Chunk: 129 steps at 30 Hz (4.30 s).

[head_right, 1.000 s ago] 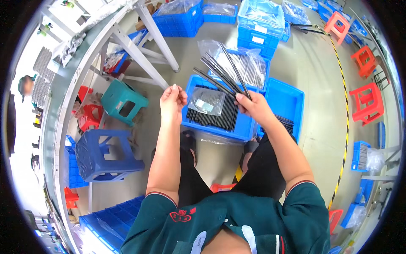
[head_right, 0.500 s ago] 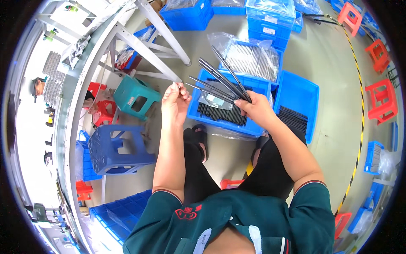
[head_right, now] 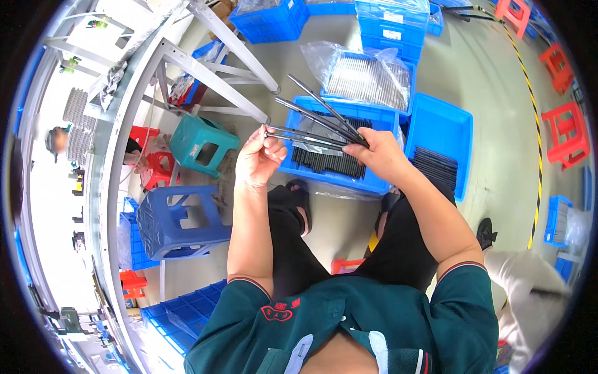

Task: Organizing and sorting black plastic parts into storage bins.

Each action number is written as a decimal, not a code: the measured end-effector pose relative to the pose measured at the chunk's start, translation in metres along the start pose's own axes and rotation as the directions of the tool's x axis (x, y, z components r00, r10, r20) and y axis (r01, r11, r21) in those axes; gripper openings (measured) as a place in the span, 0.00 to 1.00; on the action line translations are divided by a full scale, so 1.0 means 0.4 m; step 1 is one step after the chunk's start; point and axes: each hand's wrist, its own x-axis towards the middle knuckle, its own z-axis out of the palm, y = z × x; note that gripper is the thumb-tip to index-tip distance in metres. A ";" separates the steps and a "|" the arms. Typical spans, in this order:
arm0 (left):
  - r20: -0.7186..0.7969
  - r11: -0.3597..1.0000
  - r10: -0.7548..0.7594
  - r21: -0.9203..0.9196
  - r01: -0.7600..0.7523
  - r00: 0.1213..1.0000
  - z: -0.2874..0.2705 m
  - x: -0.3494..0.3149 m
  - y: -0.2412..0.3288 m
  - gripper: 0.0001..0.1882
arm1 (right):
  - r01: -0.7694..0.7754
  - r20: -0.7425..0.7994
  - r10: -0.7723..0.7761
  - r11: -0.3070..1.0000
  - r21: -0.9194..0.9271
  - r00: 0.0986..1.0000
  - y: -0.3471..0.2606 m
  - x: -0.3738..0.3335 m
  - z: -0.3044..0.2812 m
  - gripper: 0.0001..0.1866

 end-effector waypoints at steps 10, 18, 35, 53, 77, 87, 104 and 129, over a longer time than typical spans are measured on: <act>-0.010 0.993 0.053 0.108 -0.051 0.999 0.011 -0.004 -0.008 0.10 | 0.185 -0.102 -0.209 0.961 -0.204 0.973 0.023 0.004 0.002 0.13; -0.108 0.843 0.375 0.453 -0.290 0.921 0.030 -0.001 -0.031 0.06 | 0.080 -0.119 -0.104 0.978 -0.192 0.987 0.038 0.018 0.014 0.15; -0.052 0.781 0.367 0.559 -0.277 0.929 0.018 0.000 0.014 0.09 | 0.065 -0.069 -0.076 0.986 -0.156 0.995 0.041 0.014 -0.003 0.16; -0.043 0.893 0.308 0.358 -0.273 0.951 -0.004 -0.031 -0.001 0.05 | 0.133 -0.022 -0.146 0.947 -0.291 0.989 0.000 -0.006 0.026 0.18; -0.063 0.794 0.250 0.584 -0.168 0.966 0.021 -0.025 0.006 0.09 | 0.053 -0.032 -0.060 0.984 -0.171 0.998 0.022 0.018 0.023 0.15; -0.095 0.755 0.426 0.585 -0.295 0.900 0.018 -0.041 0.041 0.06 | -0.018 0.063 0.021 0.999 -0.048 0.998 0.005 0.000 0.018 0.14; -0.068 0.862 0.255 0.468 -0.195 0.965 0.016 -0.051 0.049 0.07 | -0.216 0.379 0.134 0.960 0.181 0.916 -0.007 -0.006 0.017 0.14; 0.166 1.000 -0.031 -0.001 0.031 0.986 -0.009 -0.046 0.013 0.08 | -0.183 0.445 0.069 0.959 0.218 0.893 -0.008 -0.003 0.004 0.14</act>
